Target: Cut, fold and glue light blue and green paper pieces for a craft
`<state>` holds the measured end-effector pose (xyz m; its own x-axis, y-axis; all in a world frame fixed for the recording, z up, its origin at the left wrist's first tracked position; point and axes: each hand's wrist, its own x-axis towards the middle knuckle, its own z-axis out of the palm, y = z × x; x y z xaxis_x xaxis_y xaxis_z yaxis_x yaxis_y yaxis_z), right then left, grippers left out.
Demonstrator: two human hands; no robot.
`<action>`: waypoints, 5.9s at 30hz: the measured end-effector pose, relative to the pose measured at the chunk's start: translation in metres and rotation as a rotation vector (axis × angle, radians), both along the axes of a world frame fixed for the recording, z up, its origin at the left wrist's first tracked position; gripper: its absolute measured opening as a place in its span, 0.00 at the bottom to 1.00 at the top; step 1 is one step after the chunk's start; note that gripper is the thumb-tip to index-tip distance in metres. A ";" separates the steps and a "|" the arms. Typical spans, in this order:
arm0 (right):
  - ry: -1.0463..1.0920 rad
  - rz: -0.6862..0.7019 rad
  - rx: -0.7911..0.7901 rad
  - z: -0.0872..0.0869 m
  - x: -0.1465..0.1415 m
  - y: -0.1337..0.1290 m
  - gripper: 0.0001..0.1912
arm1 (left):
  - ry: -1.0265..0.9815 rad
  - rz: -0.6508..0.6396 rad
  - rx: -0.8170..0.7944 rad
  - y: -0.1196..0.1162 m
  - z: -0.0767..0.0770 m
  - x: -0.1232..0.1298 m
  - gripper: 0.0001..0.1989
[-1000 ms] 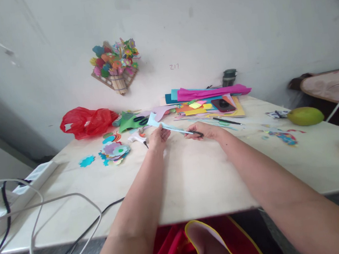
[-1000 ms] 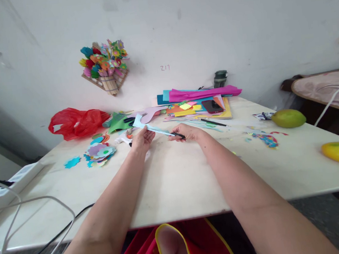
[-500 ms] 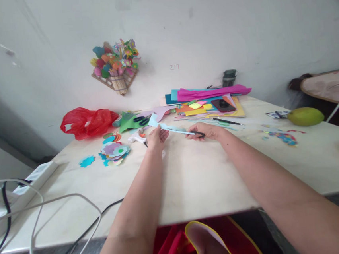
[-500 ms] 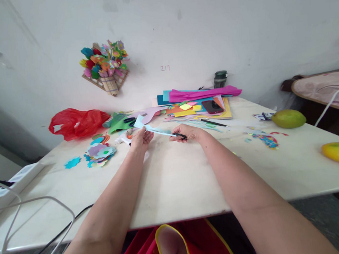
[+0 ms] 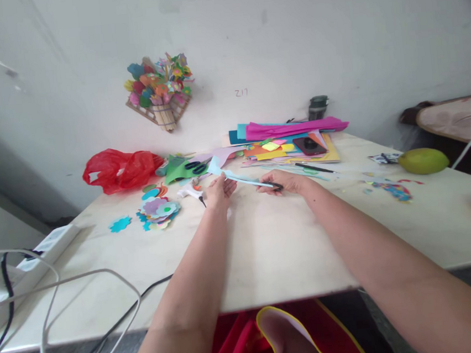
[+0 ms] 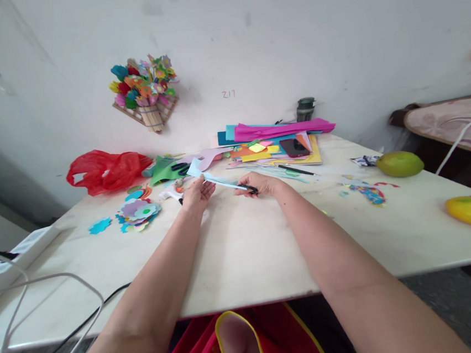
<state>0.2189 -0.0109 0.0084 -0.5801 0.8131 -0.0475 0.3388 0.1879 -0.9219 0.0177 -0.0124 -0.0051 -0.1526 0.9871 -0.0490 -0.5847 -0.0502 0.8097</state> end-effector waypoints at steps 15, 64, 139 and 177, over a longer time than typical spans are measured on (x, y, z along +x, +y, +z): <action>0.026 -0.038 -0.026 0.002 -0.003 -0.001 0.10 | -0.021 0.012 -0.018 0.001 0.001 0.000 0.05; 0.001 -0.016 0.001 -0.001 -0.002 0.000 0.09 | -0.029 0.054 -0.064 0.004 -0.001 -0.002 0.06; 0.042 -0.038 -0.043 0.000 -0.005 0.000 0.09 | -0.043 0.023 -0.064 0.002 0.002 0.001 0.03; 0.022 0.002 -0.019 -0.001 -0.001 0.001 0.16 | -0.026 0.031 -0.061 0.002 0.001 0.001 0.05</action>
<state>0.2177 -0.0101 0.0075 -0.5832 0.8108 -0.0502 0.3183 0.1712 -0.9324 0.0188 -0.0106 -0.0045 -0.1808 0.9770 -0.1131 -0.6043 -0.0197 0.7965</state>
